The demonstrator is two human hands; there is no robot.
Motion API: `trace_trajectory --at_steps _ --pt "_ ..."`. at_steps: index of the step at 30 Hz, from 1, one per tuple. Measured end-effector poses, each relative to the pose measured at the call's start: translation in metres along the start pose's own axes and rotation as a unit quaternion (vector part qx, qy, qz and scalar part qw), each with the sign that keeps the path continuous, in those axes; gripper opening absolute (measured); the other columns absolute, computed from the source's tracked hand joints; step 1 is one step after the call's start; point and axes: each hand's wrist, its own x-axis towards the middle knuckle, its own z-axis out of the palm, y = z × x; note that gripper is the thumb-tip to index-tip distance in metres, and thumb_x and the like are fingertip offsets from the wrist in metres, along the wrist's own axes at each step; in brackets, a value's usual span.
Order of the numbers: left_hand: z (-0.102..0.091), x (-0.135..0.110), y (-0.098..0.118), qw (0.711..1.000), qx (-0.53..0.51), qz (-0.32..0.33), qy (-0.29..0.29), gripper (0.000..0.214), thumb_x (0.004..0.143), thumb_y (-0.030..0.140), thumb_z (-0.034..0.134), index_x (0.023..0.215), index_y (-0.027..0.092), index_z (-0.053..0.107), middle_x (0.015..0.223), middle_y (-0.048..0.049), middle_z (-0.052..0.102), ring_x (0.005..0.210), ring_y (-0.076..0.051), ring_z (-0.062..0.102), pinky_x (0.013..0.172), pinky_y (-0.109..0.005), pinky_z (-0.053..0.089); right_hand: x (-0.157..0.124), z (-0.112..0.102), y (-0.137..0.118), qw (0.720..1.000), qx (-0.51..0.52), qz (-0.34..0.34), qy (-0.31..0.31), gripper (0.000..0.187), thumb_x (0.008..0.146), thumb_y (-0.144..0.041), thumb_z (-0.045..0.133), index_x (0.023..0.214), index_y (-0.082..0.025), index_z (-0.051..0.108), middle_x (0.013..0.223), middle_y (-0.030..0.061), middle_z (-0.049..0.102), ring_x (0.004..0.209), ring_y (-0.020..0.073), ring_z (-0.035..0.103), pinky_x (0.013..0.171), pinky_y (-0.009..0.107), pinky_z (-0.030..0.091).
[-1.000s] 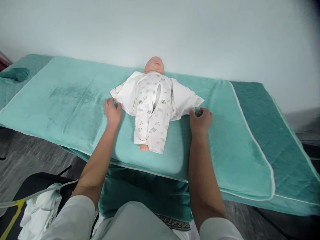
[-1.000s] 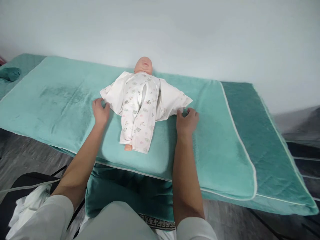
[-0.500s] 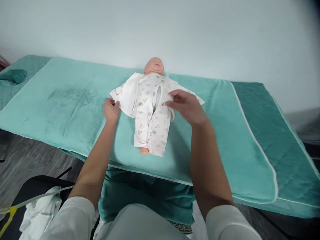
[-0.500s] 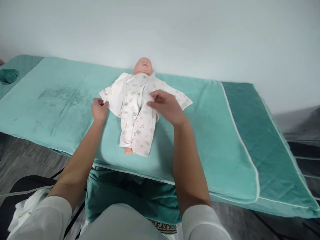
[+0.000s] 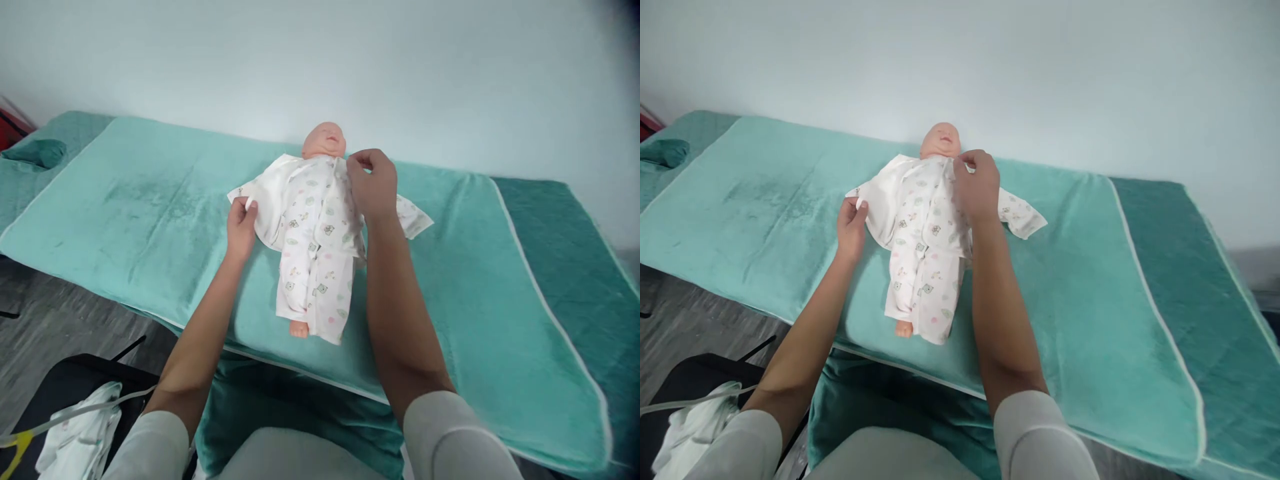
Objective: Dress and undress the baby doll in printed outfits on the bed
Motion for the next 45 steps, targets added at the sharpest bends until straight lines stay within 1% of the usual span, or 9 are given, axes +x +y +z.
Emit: trace_trajectory --at_steps 3,6,9,11,16,21,27,35,45 --pt "0.022 -0.013 0.053 0.995 -0.030 0.085 -0.041 0.022 0.107 0.043 0.048 0.101 0.025 0.057 0.104 -0.0038 0.068 0.102 -0.019 0.067 0.092 -0.032 0.054 0.006 0.019 0.009 0.999 -0.036 -0.015 -0.027 0.007 0.093 -0.022 0.059 0.098 -0.019 0.064 0.106 0.0080 0.067 0.106 0.0244 0.063 0.105 0.046 0.050" --pt "0.040 -0.029 0.091 0.955 0.042 0.189 -0.225 0.023 0.107 0.040 0.047 0.100 0.024 0.063 0.116 -0.0072 0.074 0.120 -0.023 0.068 0.106 -0.041 0.053 0.003 0.024 0.019 0.995 -0.073 -0.061 -0.001 0.012 0.091 -0.031 0.064 0.097 -0.021 0.062 0.107 0.0093 0.065 0.106 0.0262 0.060 0.106 0.048 0.049" --pt "0.047 -0.031 0.098 0.908 0.058 0.218 -0.352 0.024 0.106 0.034 0.050 0.091 0.024 0.067 0.125 -0.0078 0.076 0.122 -0.025 0.070 0.104 -0.043 0.055 0.005 0.024 0.024 0.993 -0.097 -0.059 0.025 0.022 0.090 -0.040 0.069 0.090 -0.022 0.056 0.097 0.0079 0.062 0.095 0.0245 0.058 0.102 0.047 0.051" --pt "0.050 -0.017 0.092 0.928 0.005 0.174 -0.329 0.024 0.105 0.033 0.053 0.089 0.023 0.068 0.120 -0.0069 0.077 0.113 -0.021 0.073 0.097 -0.038 0.058 0.012 0.024 0.023 0.994 -0.104 -0.030 0.003 0.028 0.087 -0.040 0.072 0.084 -0.023 0.050 0.086 0.0049 0.057 0.086 0.0231 0.056 0.098 0.046 0.053" --pt "0.078 0.060 0.062 0.992 -0.026 0.054 -0.114 0.009 0.098 0.023 0.064 0.096 0.020 0.072 0.100 -0.0037 0.075 0.097 -0.018 0.069 0.088 -0.031 0.054 0.030 0.027 0.013 0.990 -0.127 0.014 -0.063 0.027 0.085 -0.028 0.069 0.073 -0.024 0.046 0.071 0.0022 0.050 0.084 0.0251 0.056 0.098 0.051 0.053" --pt "0.119 0.107 0.042 0.987 0.014 -0.006 -0.161 0.012 0.085 0.009 0.071 0.074 0.014 0.071 0.069 -0.0005 0.064 0.071 -0.016 0.061 0.082 -0.033 0.051 0.033 0.025 0.018 0.998 -0.036 0.034 -0.032 0.019 0.089 -0.028 0.065 0.073 -0.021 0.055 0.070 0.0013 0.054 0.075 0.0199 0.057 0.084 0.041 0.056" --pt "0.133 0.095 0.054 0.983 -0.116 -0.072 -0.124 0.015 0.096 0.015 0.063 0.082 0.016 0.068 0.065 0.0022 0.057 0.059 -0.011 0.055 0.066 -0.026 0.048 0.032 0.032 0.026 0.990 0.139 0.016 -0.017 0.032 0.099 -0.050 0.058 0.088 -0.020 0.063 0.080 0.0020 0.059 0.078 0.0175 0.062 0.067 0.030 0.053" --pt "0.138 0.087 0.046 0.983 -0.121 -0.033 -0.132 0.016 0.095 0.013 0.066 0.080 0.017 0.068 0.071 0.0002 0.063 0.072 -0.014 0.062 0.075 -0.028 0.052 0.020 0.032 0.018 0.986 0.163 0.018 -0.041 0.025 0.098 -0.043 0.058 0.093 -0.020 0.067 0.087 0.0025 0.064 0.091 0.0191 0.068 0.080 0.031 0.060" --pt "0.133 0.086 0.046 0.968 -0.177 -0.099 -0.152 0.011 0.095 0.011 0.067 0.085 0.016 0.066 0.073 -0.0006 0.065 0.068 -0.010 0.062 0.068 -0.023 0.051 0.020 0.032 0.014 0.989 0.138 0.017 -0.042 0.016 0.093 -0.035 0.063 0.091 -0.020 0.068 0.089 0.0028 0.067 0.086 0.0184 0.068 0.080 0.034 0.060"
